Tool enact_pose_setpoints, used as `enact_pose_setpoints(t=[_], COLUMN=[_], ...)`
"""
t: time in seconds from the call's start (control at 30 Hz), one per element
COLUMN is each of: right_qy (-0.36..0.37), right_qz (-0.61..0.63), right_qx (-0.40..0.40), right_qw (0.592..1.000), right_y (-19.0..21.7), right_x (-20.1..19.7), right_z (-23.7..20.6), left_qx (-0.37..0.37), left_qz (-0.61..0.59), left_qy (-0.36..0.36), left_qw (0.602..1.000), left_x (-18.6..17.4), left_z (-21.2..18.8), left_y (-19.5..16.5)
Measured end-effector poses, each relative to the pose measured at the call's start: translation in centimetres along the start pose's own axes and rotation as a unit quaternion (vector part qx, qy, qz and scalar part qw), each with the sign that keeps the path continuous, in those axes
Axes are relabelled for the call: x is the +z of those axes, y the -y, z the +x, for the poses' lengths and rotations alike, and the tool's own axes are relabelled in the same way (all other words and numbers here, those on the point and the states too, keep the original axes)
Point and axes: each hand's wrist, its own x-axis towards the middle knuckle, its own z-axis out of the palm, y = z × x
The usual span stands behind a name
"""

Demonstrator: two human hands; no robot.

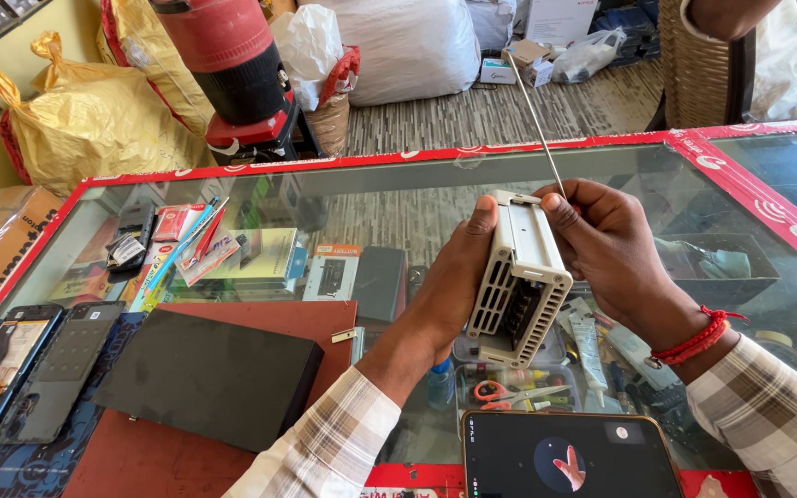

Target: The person uses a red-handled screwdriver to loosen screws on a small beige electrical device, then removes the cover to reveal internal components. They reattach the cover and tighten the screws to secure the device.

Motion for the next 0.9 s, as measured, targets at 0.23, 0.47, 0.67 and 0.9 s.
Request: enact_pose_setpoints(t=[0.23,0.47,0.67,0.9], right_qy=[-0.002,-0.002,-0.003,-0.004], right_qz=[-0.015,-0.004,-0.012,-0.012], right_qx=[0.002,0.009,0.009,0.016], right_qw=[1.000,1.000,1.000,1.000], right_y=[0.09,0.04,-0.09,-0.13], right_x=[0.09,0.03,-0.09,-0.18], right_z=[0.01,0.07,0.08,0.12], left_qx=[-0.009,-0.006,-0.008,-0.005], left_qz=[0.021,0.031,0.028,0.024], left_qy=[-0.008,-0.008,-0.010,-0.008], left_qw=[1.000,0.999,1.000,1.000], left_x=[-0.03,-0.10,-0.03,-0.07], left_z=[-0.01,0.02,-0.05,-0.02], left_y=[-0.14,-0.10,-0.26,-0.16])
